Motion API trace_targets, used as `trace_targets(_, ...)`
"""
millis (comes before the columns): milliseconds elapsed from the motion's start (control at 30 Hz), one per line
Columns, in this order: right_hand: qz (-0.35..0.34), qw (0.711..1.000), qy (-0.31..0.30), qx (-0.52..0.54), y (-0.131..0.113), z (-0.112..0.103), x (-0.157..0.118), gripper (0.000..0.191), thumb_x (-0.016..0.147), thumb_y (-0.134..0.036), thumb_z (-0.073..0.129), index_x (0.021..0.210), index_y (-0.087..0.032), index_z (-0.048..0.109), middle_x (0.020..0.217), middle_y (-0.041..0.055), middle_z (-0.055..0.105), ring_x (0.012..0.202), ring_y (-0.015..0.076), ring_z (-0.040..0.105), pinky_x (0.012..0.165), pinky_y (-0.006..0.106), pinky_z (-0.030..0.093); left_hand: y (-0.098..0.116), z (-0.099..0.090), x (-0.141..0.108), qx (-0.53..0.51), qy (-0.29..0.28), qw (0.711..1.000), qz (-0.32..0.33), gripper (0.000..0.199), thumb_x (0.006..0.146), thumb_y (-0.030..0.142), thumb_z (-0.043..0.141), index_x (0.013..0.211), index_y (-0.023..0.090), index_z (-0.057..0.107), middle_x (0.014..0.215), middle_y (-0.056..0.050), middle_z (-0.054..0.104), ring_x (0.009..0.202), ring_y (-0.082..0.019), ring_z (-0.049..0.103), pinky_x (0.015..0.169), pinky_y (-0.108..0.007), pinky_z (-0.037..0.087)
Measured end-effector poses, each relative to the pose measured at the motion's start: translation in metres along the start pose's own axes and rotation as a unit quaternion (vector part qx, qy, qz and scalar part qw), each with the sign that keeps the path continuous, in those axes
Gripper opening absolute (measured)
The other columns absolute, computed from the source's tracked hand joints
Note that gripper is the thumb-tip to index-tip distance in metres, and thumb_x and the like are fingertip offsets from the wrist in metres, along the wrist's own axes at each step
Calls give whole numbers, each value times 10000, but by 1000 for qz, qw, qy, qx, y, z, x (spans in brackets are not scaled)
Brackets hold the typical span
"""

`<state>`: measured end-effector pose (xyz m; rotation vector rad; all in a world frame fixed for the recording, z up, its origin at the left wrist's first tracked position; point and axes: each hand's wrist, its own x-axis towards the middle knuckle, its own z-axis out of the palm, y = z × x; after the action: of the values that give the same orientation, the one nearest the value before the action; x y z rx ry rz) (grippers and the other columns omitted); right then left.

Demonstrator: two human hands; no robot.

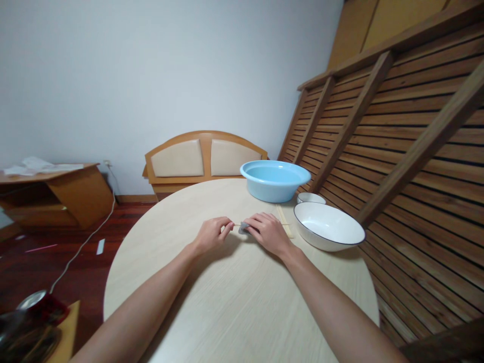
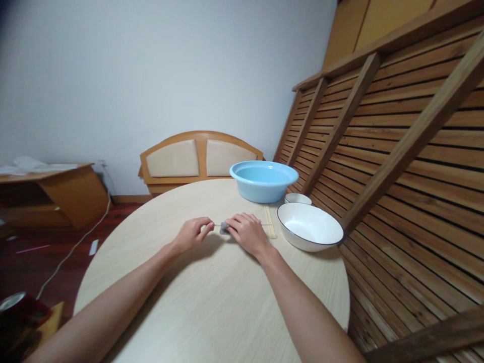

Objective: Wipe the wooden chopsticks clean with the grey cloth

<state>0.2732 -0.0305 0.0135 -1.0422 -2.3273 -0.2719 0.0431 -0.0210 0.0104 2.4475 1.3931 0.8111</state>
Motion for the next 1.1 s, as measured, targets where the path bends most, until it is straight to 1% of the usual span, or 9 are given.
trace_targets(133, 10, 1000, -1, 1, 6, 0, -1, 166, 969, -279, 600, 1110, -248, 681, 1046, 37, 695, 996, 193, 586, 835, 328, 372, -7, -1, 3, -55, -9, 996, -70, 594, 936, 557, 300, 762, 153, 699, 734, -19, 680, 636, -67, 503, 637, -194, 318)
trace_targets(200, 16, 1000, -3, 3, 6, 0, -2, 164, 971, -281, 596, 1103, -245, 685, 1043, 40, 697, 992, 192, 589, 834, 329, 374, -9, 0, 3, -77, -7, 994, -82, 599, 936, 555, 290, 780, 150, 703, 733, -21, 686, 644, -73, 524, 631, -187, 334)
trace_targets(267, 20, 1000, -3, 5, 6, 0, -2, 159, 973, -279, 592, 1094, -239, 687, 1039, 42, 699, 986, 192, 592, 832, 327, 375, -10, -1, 2, -78, 6, 995, -64, 553, 931, 562, 326, 903, 172, 718, 820, -24, 715, 684, -74, 557, 659, -180, 368)
trace_targets(367, 24, 1000, -6, 8, 4, -1, -1, 156, 973, -278, 594, 1087, -230, 688, 1033, 42, 699, 984, 191, 595, 834, 324, 375, -10, -2, -2, -36, 27, 999, -6, 478, 923, 564, 395, 1077, 229, 700, 938, -28, 721, 709, -59, 561, 714, -177, 388)
trace_targets(500, 22, 1000, -5, 12, 3, -1, -2, 157, 975, -275, 591, 1088, -227, 688, 1028, 41, 700, 975, 189, 595, 831, 322, 375, -12, -2, -4, 6, 39, 999, 24, 476, 944, 541, 359, 1135, 251, 683, 945, -37, 706, 714, -53, 549, 717, -178, 372)
trace_targets(667, 21, 1000, -2, 14, 4, -1, -2, 151, 972, -277, 596, 1081, -235, 691, 1032, 37, 702, 980, 188, 595, 831, 321, 375, -14, -6, -3, 3, 31, 999, 33, 501, 940, 552, 353, 979, 205, 712, 906, -43, 693, 728, -59, 546, 713, -177, 376)
trace_targets(900, 41, 999, 17, 18, 13, -7, -4, 157, 971, -264, 589, 1071, -230, 705, 1043, 43, 707, 987, 193, 602, 859, 326, 400, -30, -14, 1, -95, 25, 994, -50, 546, 906, 603, 373, 782, 162, 669, 789, -23, 671, 711, -77, 528, 662, -176, 377)
trace_targets(1000, 44, 999, 23, 20, 17, -7, -6, 162, 968, -261, 588, 1070, -230, 711, 1051, 52, 705, 985, 195, 604, 879, 333, 411, -32, -18, 1, -149, 1, 986, -72, 580, 889, 623, 363, 733, 144, 652, 725, -21, 644, 694, -80, 522, 654, -181, 385)
trace_targets(1100, 39, 999, 15, 18, 18, -5, -6, 162, 967, -262, 592, 1070, -235, 714, 1039, 52, 703, 974, 194, 604, 872, 331, 412, -29, -18, -1, -187, -24, 978, -86, 600, 872, 638, 366, 709, 133, 646, 653, -7, 596, 649, -72, 491, 631, -184, 371)
